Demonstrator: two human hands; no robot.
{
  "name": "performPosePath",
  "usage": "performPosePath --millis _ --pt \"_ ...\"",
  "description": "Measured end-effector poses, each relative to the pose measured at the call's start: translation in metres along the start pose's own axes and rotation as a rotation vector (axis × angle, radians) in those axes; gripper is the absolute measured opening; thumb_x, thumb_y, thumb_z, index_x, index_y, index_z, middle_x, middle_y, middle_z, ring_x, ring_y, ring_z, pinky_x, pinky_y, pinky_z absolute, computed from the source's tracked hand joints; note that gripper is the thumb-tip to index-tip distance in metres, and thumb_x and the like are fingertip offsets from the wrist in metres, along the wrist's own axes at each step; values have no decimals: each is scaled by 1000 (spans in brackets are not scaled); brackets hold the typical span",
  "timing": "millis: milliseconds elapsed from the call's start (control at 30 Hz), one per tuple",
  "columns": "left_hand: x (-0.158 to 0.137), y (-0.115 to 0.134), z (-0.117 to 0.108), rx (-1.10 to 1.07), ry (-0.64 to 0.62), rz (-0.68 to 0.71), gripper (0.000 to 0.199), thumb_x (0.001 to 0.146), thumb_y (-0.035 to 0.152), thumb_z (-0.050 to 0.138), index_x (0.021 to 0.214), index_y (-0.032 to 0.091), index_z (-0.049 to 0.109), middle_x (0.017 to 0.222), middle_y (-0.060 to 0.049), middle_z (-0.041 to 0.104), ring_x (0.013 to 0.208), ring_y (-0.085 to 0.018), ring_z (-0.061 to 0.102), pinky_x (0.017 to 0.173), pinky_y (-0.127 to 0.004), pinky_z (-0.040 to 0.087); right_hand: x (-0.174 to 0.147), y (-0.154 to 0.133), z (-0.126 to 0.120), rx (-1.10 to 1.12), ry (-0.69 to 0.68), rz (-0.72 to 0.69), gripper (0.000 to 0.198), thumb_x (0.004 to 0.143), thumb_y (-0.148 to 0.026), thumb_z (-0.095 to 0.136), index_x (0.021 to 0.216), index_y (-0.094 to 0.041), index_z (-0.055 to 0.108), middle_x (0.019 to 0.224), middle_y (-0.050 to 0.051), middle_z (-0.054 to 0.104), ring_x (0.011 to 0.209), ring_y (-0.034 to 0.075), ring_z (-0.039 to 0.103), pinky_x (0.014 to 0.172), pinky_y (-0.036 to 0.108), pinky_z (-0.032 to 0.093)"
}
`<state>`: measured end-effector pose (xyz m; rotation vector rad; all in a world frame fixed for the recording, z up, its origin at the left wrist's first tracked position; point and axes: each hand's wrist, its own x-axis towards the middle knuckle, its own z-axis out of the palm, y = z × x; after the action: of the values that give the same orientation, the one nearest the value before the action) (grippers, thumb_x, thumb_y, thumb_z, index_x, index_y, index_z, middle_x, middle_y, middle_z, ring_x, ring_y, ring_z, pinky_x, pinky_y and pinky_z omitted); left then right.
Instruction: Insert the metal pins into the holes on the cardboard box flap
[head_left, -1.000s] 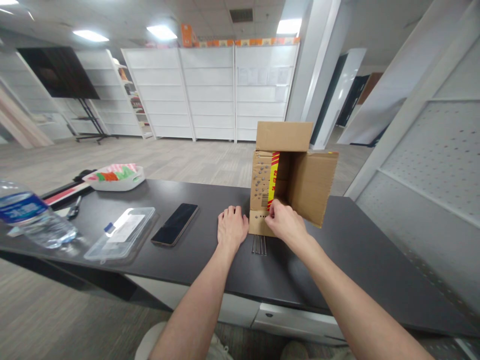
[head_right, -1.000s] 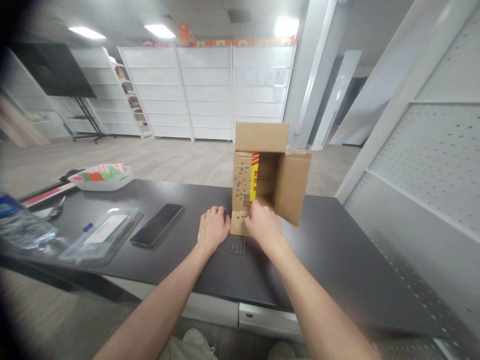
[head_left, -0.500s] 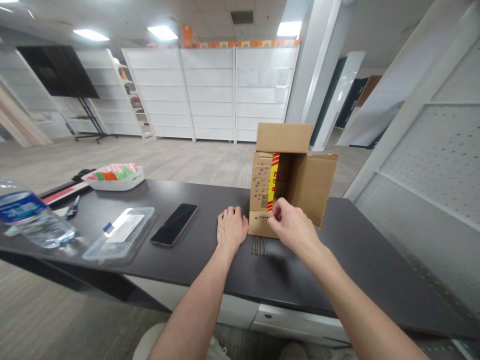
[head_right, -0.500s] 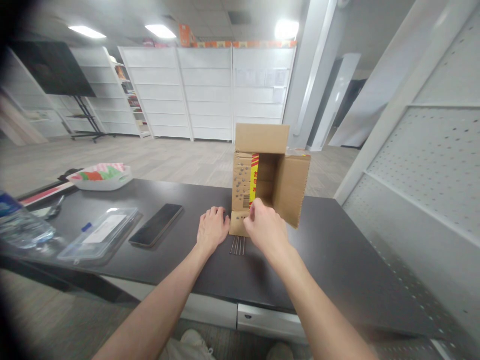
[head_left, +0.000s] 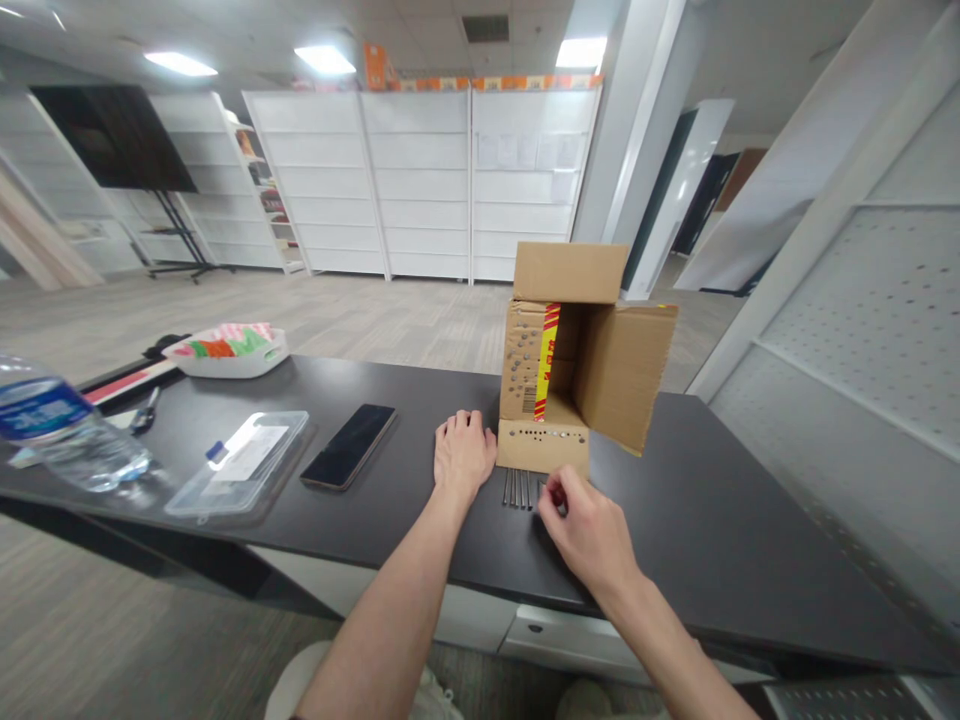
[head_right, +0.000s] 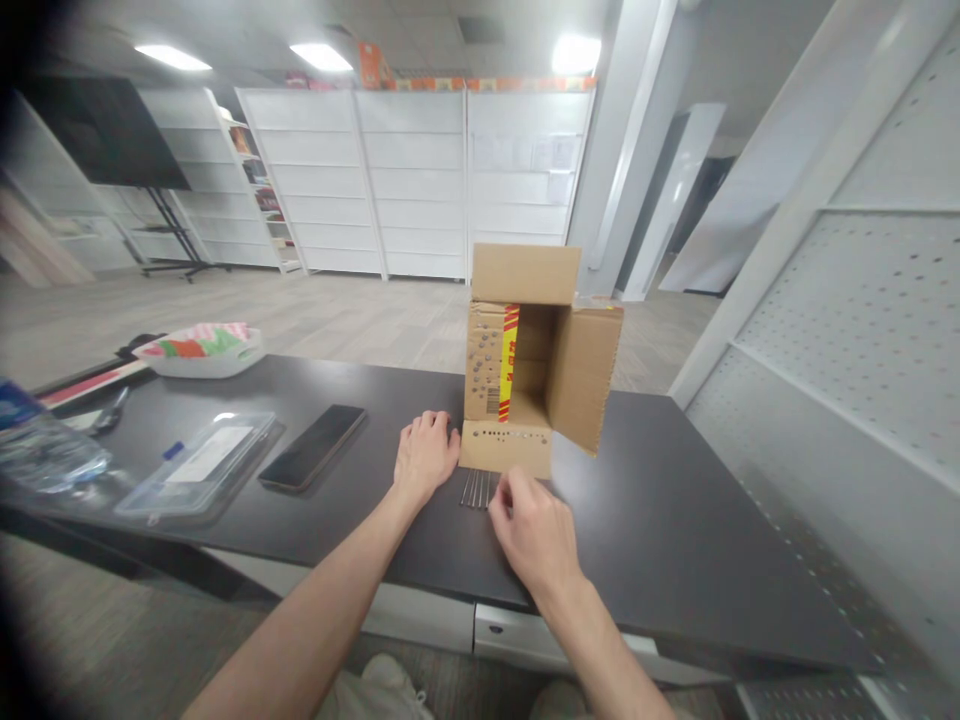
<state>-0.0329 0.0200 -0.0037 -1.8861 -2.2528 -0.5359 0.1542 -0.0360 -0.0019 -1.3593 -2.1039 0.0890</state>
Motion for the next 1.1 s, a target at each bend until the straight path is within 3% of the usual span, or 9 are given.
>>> performPosePath --millis 300,1100 --pt "0 0 0 -14 -5 -2 24 95 31 45 110 19 59 115 -10 63 111 -25 56 97 -39 40 -7 2 6 -9 -14 -89 9 91 -19 48 83 -23 50 74 -1 63 64 16 61 60 26 32" --pt "1 2 -4 -14 -33 -11 24 95 30 45 110 19 59 115 -10 62 111 -25 55 97 -40 40 -8 -1 3 15 -144 -87 10 86 -15 48 84 -23 53 83 0 61 73 17 58 66 27 34"
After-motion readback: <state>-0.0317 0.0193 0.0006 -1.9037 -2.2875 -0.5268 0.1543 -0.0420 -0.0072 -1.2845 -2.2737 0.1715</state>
